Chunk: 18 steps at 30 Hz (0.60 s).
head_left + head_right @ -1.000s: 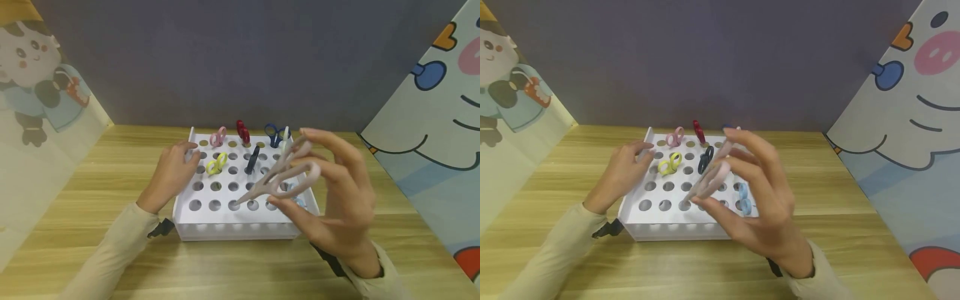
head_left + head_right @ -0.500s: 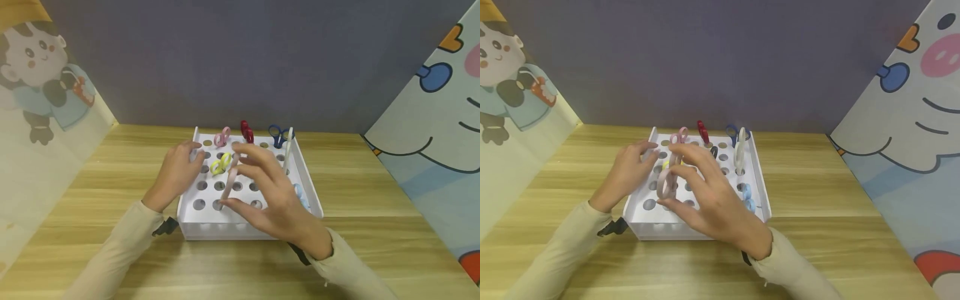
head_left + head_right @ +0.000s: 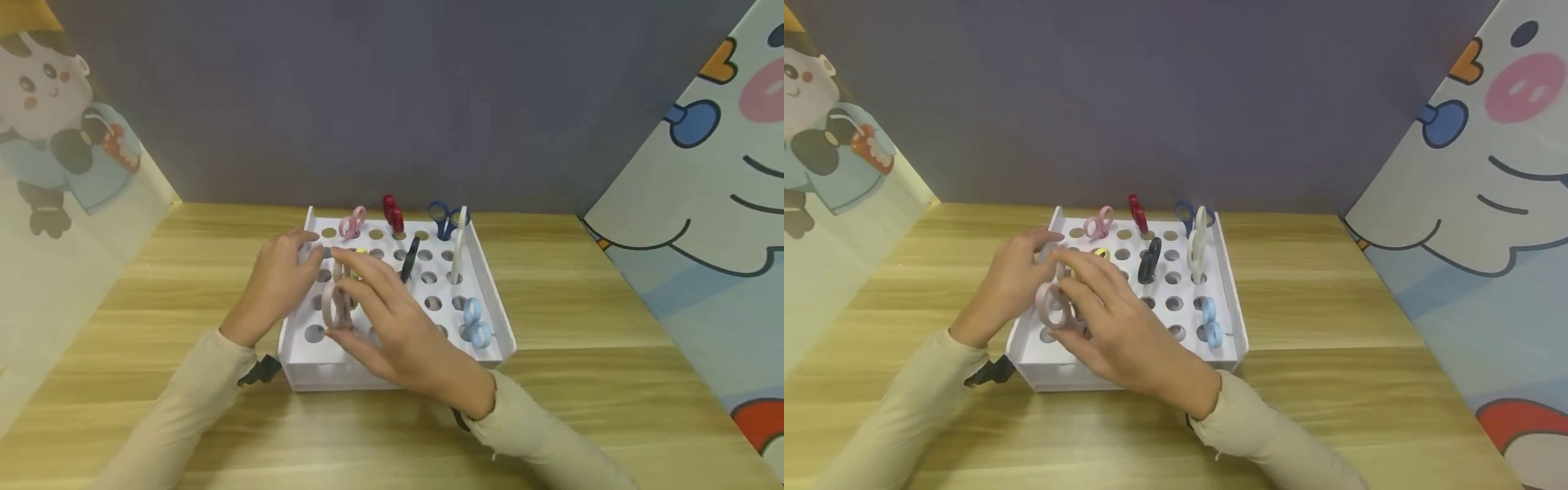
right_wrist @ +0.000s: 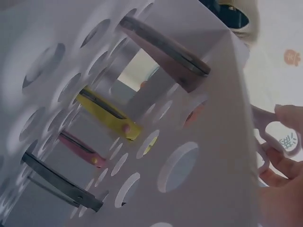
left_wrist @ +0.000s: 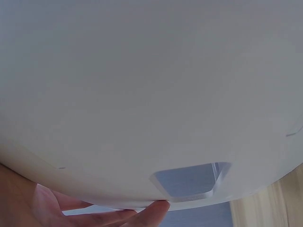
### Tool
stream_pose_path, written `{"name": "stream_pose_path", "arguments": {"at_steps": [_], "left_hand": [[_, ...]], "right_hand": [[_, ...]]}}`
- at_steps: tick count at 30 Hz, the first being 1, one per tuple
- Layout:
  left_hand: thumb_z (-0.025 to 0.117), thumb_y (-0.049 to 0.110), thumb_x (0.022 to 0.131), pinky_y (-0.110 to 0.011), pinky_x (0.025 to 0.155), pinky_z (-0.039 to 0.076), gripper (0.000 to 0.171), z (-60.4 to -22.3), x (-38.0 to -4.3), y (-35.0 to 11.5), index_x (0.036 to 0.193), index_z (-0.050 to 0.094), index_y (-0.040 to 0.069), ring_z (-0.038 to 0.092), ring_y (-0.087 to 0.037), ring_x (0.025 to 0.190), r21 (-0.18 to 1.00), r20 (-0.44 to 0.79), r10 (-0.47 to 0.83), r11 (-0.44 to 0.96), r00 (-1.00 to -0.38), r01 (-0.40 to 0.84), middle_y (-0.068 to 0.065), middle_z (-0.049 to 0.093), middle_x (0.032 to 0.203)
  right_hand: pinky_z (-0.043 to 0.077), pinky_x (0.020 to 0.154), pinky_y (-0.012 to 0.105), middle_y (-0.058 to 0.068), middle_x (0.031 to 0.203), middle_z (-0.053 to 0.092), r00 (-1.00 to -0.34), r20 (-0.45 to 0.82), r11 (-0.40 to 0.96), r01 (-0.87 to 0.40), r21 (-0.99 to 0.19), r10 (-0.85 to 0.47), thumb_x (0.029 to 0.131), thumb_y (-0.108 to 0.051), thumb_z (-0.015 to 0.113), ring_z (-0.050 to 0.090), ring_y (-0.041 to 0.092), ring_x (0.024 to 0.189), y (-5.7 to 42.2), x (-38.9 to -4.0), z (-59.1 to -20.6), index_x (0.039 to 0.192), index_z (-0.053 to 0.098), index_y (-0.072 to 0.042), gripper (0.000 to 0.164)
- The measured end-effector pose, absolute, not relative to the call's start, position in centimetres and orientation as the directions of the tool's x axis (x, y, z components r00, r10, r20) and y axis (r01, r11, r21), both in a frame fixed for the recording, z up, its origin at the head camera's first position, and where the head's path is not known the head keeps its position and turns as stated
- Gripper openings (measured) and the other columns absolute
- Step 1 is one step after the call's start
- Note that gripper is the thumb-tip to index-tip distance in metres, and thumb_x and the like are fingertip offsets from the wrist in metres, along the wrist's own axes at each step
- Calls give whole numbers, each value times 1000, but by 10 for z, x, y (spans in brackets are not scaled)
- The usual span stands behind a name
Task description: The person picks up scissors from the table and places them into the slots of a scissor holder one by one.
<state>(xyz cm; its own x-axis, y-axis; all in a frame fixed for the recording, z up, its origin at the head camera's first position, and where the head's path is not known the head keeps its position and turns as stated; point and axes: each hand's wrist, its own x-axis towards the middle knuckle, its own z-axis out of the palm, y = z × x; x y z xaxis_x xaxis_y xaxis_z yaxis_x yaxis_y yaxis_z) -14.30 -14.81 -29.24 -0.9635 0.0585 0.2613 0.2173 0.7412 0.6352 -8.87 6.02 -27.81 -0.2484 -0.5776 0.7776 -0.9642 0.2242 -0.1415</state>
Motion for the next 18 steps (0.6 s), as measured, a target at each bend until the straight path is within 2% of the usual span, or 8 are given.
{"name": "stream_pose_path", "arguments": {"at_steps": [5, 9, 14, 18], "left_hand": [[51, 20, 100, -58, 98, 49, 39, -299, -137, -151, 126, 62, -7, 60, -38, 103, 646, 249, 61, 733, -967, 212, -26, 53, 140], [51, 21, 100, -61, 105, 43, 40, -300, -134, -152, 128, 61, -6, 54, -43, 124, 638, 258, 53, 740, -965, 212, -25, 52, 142], [53, 27, 100, -58, 102, 47, 48, -297, -137, -151, 141, 50, 1, 55, -42, 124, 649, 261, 33, 734, -965, 201, -24, 57, 137], [47, 43, 103, -55, 93, 54, 57, -297, -135, -166, 148, 41, 9, 58, -42, 121, 765, 197, 48, 617, -979, 184, -22, 52, 142]], "right_hand": [[36, 117, 40, 25, 146, 43, -259, 770, 236, -961, -145, -583, 82, -13, 79, 43, 34, 136, 56, -85, -284, 119, 55, 6, 48], [38, 115, 42, 26, 142, 44, -254, 799, 229, -962, -150, -545, 81, -16, 81, 46, 35, 132, 63, -81, -276, 123, 48, 6, 57], [43, 109, 48, 33, 131, 49, -217, 905, 203, -968, -149, -366, 89, -21, 74, 49, 42, 125, 84, -76, -250, 117, 45, 13, 53], [44, 106, 47, 32, 124, 55, -229, 954, 293, -942, -166, -195, 92, -24, 68, 52, 43, 120, 113, -76, -237, 112, 50, 16, 48]]}}
